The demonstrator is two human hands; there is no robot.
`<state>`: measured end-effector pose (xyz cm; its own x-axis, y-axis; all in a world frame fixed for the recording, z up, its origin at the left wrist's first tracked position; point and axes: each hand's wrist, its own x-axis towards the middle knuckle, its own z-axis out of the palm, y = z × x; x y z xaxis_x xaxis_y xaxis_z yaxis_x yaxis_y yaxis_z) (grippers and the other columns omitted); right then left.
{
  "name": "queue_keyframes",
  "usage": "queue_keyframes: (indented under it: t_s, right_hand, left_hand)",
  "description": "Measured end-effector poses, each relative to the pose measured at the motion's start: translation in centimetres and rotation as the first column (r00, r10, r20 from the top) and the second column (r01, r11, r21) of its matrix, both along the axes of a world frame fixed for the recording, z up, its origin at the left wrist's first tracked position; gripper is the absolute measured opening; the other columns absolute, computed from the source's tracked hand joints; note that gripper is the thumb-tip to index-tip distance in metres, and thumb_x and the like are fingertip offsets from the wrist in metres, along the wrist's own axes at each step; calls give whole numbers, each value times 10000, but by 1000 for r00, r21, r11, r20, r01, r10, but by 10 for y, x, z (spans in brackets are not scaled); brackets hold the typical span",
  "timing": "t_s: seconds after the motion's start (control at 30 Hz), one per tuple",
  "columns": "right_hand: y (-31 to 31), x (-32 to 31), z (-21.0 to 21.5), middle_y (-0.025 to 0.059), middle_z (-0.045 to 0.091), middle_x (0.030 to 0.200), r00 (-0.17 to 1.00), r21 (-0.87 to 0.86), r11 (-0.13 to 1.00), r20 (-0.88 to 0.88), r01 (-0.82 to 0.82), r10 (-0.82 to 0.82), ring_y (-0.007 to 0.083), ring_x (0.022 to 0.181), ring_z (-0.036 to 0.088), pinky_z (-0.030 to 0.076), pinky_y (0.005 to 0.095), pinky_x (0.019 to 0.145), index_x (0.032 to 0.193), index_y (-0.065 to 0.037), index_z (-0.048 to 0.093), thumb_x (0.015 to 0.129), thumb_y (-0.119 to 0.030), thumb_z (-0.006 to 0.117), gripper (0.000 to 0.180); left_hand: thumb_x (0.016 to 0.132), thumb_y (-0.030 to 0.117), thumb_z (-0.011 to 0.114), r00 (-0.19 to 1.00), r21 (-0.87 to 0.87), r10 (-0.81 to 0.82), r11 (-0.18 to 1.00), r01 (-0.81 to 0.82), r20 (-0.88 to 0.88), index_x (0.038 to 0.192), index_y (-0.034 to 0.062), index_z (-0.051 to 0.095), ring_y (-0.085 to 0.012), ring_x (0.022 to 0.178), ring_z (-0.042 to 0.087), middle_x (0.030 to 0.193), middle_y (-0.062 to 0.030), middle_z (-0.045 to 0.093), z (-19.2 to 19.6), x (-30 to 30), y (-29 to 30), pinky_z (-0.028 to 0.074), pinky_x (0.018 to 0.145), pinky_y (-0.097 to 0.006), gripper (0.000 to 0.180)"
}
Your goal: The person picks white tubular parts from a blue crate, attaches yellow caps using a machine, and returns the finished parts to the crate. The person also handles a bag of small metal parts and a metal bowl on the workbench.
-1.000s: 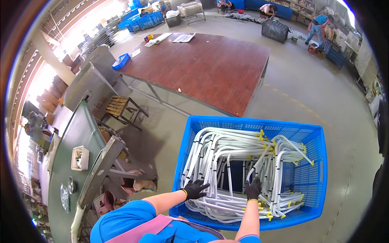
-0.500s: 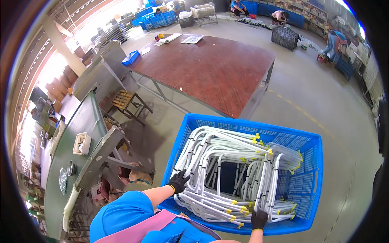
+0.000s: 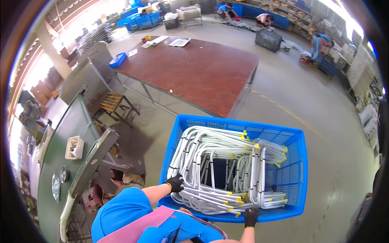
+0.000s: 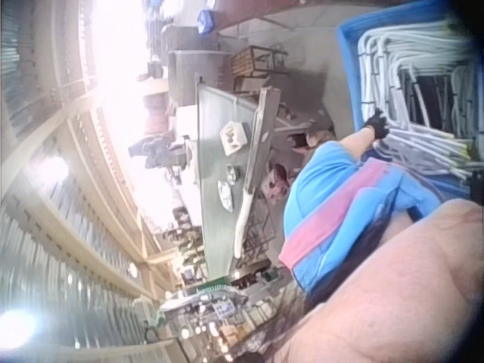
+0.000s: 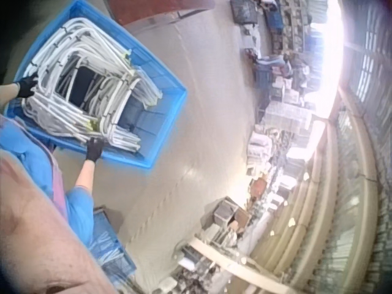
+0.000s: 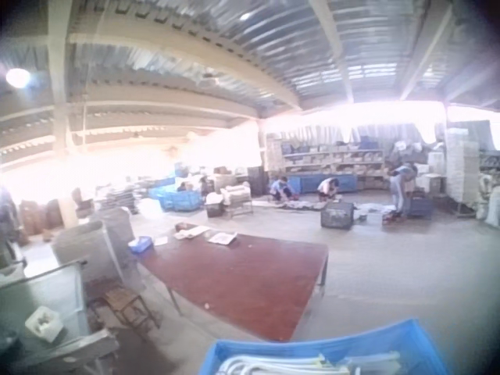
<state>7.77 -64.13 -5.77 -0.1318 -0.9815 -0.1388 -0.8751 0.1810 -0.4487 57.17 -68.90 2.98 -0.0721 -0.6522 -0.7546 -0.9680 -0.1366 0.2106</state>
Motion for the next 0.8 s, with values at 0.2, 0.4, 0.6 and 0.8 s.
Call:
queue_keyframes:
  t_s: [0.2,0.4,0.6,0.8]
  right_hand:
    - [89,25,54,219,613,935,976,-49,974,25,220,-219,381,917,564,453,455,818,881,14,624,791,-238,633,267]
    - [229,107,87,207,622,889,925,28,926,44,377,-378,376,891,576,463,448,810,846,8,635,784,-255,639,271]
    - [350,185,82,198,632,843,878,326,836,32,442,-477,386,831,580,463,463,757,833,-16,647,808,-245,591,238]
    - [420,249,76,163,633,880,805,-15,812,-116,584,-581,376,867,579,471,476,771,876,-44,636,849,-316,590,277]
  left_hand:
    - [854,364,542,961,-74,-184,982,172,-208,1248,63,535,-369,1165,511,1323,-191,474,2,34,13,408,993,-431,496]
    - [858,357,538,899,-181,-354,932,314,-260,1213,17,550,-361,1201,483,1310,-211,481,-1,56,25,382,1018,-418,492]
    - [835,361,552,832,-208,-489,871,446,-261,1137,20,572,-367,1085,563,1162,-224,585,-5,47,34,444,927,-442,456]
    - [850,439,555,388,-401,-858,504,765,-336,1013,22,619,-402,1004,576,1072,-234,615,-59,31,43,457,837,-452,452]
